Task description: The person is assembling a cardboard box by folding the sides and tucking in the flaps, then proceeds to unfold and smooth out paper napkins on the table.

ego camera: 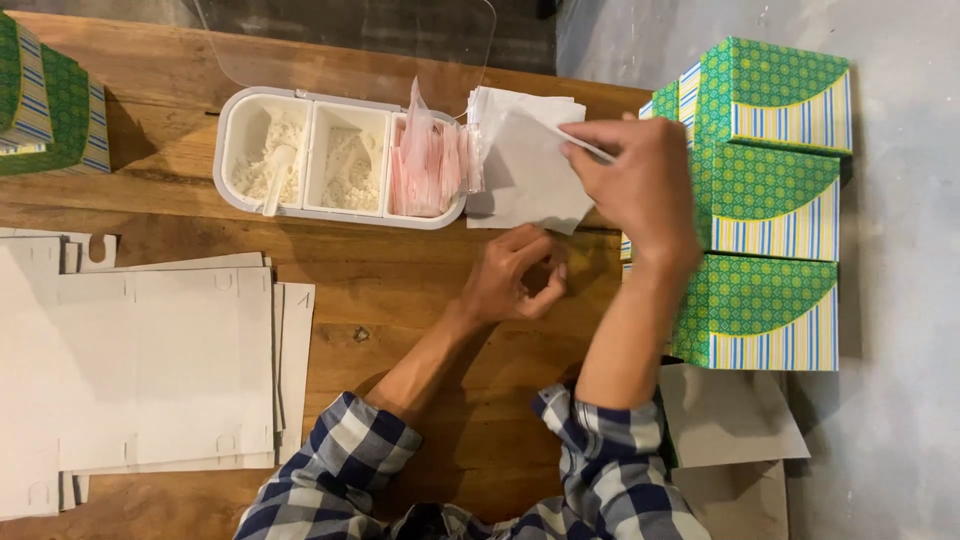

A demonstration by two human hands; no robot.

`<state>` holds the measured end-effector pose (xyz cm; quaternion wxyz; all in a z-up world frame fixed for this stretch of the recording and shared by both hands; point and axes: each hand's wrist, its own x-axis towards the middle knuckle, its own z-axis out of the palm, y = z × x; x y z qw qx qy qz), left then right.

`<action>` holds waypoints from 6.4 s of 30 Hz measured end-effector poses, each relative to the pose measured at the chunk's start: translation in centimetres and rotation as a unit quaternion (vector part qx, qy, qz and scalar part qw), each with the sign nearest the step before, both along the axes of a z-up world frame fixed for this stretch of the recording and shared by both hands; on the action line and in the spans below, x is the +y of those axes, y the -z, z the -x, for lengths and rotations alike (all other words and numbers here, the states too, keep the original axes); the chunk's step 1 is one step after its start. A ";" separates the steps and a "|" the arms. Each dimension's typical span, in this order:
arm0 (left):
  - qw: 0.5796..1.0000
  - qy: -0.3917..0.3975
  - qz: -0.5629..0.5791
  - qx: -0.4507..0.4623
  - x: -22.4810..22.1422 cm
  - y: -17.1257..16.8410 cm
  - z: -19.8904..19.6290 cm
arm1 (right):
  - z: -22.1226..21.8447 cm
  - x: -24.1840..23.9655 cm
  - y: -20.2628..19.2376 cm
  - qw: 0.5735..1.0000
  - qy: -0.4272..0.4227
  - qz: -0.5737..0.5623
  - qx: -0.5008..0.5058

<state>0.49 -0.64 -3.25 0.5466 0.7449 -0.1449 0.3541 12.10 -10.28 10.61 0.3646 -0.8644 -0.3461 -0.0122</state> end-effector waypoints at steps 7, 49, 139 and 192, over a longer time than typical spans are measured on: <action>0.995 0.055 0.072 0.035 0.2 -0.6 -0.1 | 6.4 -1.7 -6.7 0.996 0.001 -0.031 -0.087; 0.924 0.064 0.230 0.298 8.1 -0.6 12.2 | 16.5 -2.7 15.8 0.879 0.234 -0.349 0.226; 0.888 0.046 -0.362 0.280 6.6 -1.7 15.1 | 15.5 -8.4 12.8 0.977 0.121 -0.139 0.109; 0.992 -0.058 0.006 0.109 3.2 0.5 14.5 | 19.9 -4.2 12.7 0.952 0.033 -0.283 0.111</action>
